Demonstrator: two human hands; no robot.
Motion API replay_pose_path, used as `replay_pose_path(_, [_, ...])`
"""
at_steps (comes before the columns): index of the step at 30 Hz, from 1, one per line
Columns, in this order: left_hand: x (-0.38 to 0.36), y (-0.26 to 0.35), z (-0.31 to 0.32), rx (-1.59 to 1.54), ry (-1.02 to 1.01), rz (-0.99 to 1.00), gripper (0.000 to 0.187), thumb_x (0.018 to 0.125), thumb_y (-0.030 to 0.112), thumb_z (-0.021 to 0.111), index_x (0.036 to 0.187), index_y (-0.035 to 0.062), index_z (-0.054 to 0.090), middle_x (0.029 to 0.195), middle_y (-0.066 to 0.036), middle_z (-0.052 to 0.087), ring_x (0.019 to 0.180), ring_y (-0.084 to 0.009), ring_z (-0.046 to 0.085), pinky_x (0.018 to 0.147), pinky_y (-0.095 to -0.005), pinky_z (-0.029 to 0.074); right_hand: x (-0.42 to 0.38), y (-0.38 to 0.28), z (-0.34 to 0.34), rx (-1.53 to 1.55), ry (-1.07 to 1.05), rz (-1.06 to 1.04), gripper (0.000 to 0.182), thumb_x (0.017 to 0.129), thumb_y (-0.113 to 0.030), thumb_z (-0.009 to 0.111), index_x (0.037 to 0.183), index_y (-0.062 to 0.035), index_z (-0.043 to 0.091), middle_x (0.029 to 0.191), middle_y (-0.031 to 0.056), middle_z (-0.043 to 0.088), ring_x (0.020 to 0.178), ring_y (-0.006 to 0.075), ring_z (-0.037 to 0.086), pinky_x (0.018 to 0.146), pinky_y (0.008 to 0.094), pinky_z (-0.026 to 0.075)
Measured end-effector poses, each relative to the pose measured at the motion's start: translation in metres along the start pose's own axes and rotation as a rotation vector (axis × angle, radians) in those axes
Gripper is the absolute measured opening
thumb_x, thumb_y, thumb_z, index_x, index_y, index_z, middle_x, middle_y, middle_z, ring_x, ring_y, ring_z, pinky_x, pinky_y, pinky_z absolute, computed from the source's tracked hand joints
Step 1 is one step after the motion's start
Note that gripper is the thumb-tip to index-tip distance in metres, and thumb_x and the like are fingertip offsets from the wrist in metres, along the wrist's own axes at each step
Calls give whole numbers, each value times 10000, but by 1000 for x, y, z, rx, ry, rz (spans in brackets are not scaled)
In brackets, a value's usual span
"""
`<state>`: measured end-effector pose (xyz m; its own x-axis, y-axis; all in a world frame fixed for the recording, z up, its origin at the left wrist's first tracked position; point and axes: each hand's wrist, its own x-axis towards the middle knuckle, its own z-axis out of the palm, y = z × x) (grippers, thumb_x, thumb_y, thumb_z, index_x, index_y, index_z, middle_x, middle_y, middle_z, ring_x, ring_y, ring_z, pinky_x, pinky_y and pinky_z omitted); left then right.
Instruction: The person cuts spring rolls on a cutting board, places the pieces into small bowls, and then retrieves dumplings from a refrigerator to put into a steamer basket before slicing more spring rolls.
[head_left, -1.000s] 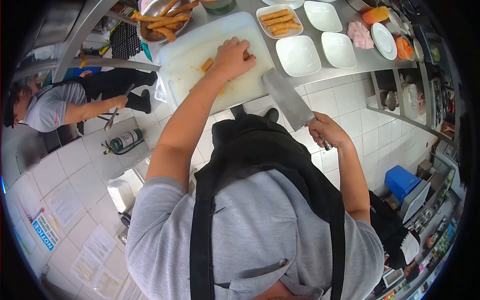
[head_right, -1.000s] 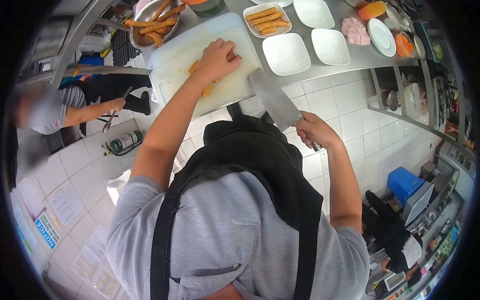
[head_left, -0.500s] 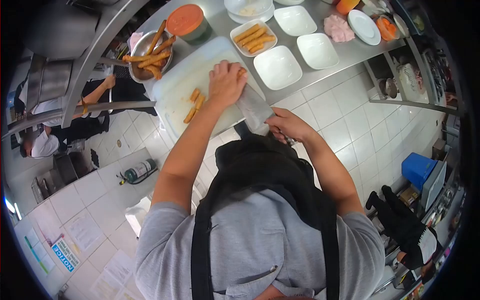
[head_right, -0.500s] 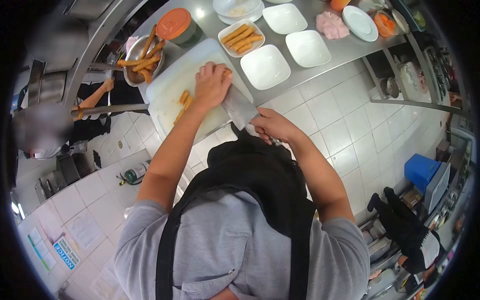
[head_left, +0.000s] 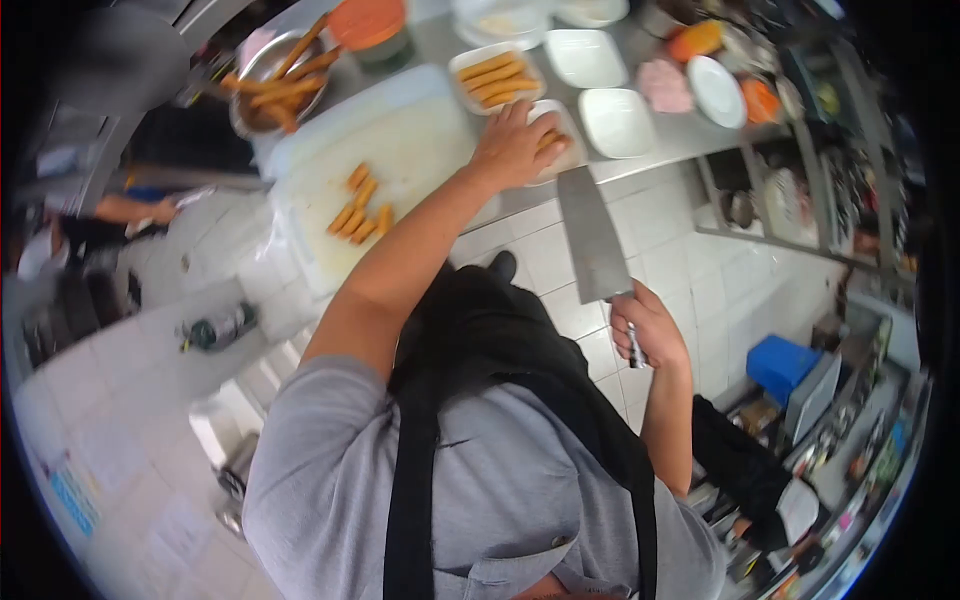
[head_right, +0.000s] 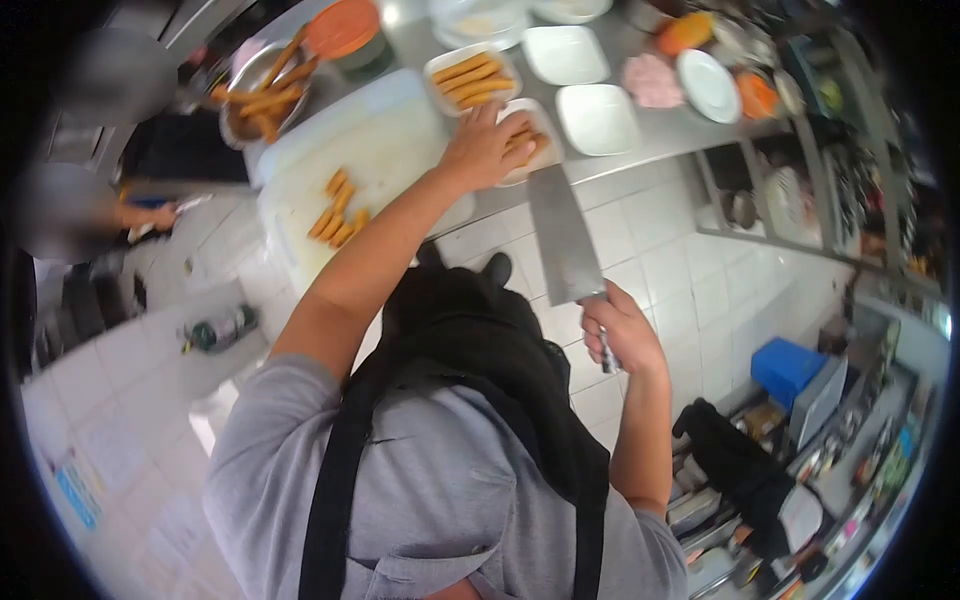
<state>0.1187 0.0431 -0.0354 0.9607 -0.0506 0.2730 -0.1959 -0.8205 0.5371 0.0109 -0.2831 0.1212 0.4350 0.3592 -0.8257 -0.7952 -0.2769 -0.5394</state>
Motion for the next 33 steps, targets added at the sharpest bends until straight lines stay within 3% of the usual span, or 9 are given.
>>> replay_pose_path(2, [-35, -26, -47, 33, 113, 6, 407, 1041, 410, 677, 1318, 113, 700, 1398, -195, 604, 1315, -403, 564, 1128, -525, 456, 6, 1, -1, -155, 2, -78, 177, 1056, -141, 587, 1169, -5, 603, 707, 21, 535, 495, 130, 513, 437, 310, 432])
replay_pose_path(5, [-95, -84, -117, 186, 86, -300, 324, 993, 295, 727, 1192, 39, 745, 1191, -198, 707, 1217, -419, 630, 1053, -509, 519, 48, 5, -1, -250, -199, -79, 171, 1056, -133, 593, 1137, 13, 625, 697, 17, 550, 481, 115, 507, 445, 302, 437])
replay_pose_path(8, [-148, -112, -166, 365, -89, -608, 304, 989, 284, 733, 1149, 27, 749, 1161, -192, 725, 1123, -393, 675, 986, -488, 553, 85, -6, 23, -381, -367, -88, 168, 1048, -131, 598, 1128, 14, 624, 675, 14, 548, 483, 112, 506, 444, 297, 436])
replay_pose_path(11, [-179, -139, -162, -8, -51, -686, 332, 992, 328, 740, 1118, 21, 750, 1103, -188, 737, 1036, -358, 708, 928, -457, 572, 111, -20, 48, -499, -461, -86, 157, 1037, -130, 597, 1097, 14, 611, 658, 9, 539, 489, 110, 515, 438, 301, 441])
replay_pose_path(15, [-189, -128, -158, -45, -39, -725, 341, 1006, 345, 741, 1080, 12, 745, 1011, -181, 735, 977, -329, 719, 882, -430, 578, 128, -25, 65, -591, -580, -11, 138, 1060, -140, 597, 1102, -9, 597, 665, -3, 524, 490, 98, 515, 426, 293, 443])
replay_pose_path(18, [-198, -107, -157, 61, -50, -734, 486, 955, 419, 808, 1243, 34, 737, 1163, -185, 719, 1129, -347, 690, 998, -454, 552, 141, -20, 69, -604, -633, 59, 137, 1076, -139, 591, 1144, -21, 596, 668, -14, 508, 488, 91, 510, 419, 284, 440])
replay_pose_path(20, [-209, -77, -156, 270, -63, -615, 898, 821, 608, 880, 1514, 99, 619, 1457, -205, 606, 1380, -396, 548, 1176, -524, 420, 144, -21, 72, -615, -647, 95, 131, 1078, -138, 593, 1142, -24, 592, 669, -16, 505, 491, 90, 515, 418, 283, 442])
replay_pose_path(23, [-224, -77, -157, 230, -66, -558, 1177, 718, 592, 969, 1674, 135, 457, 1564, -174, 500, 1452, -414, 478, 1252, -539, 348, 145, -23, 77, -628, -637, 121, 124, 1081, -132, 597, 1143, -26, 589, 671, -16, 502, 490, 91, 517, 419, 287, 448])
replay_pose_path(33, [-215, -95, -164, 135, -145, -493, 1186, 679, 429, 964, 1686, 138, 410, 1556, -171, 502, 1483, -372, 458, 1237, -513, 333, 139, -28, 79, -620, -591, 133, 136, 1063, -140, 621, 1116, -16, 605, 686, -12, 526, 502, 90, 526, 438, 283, 463])
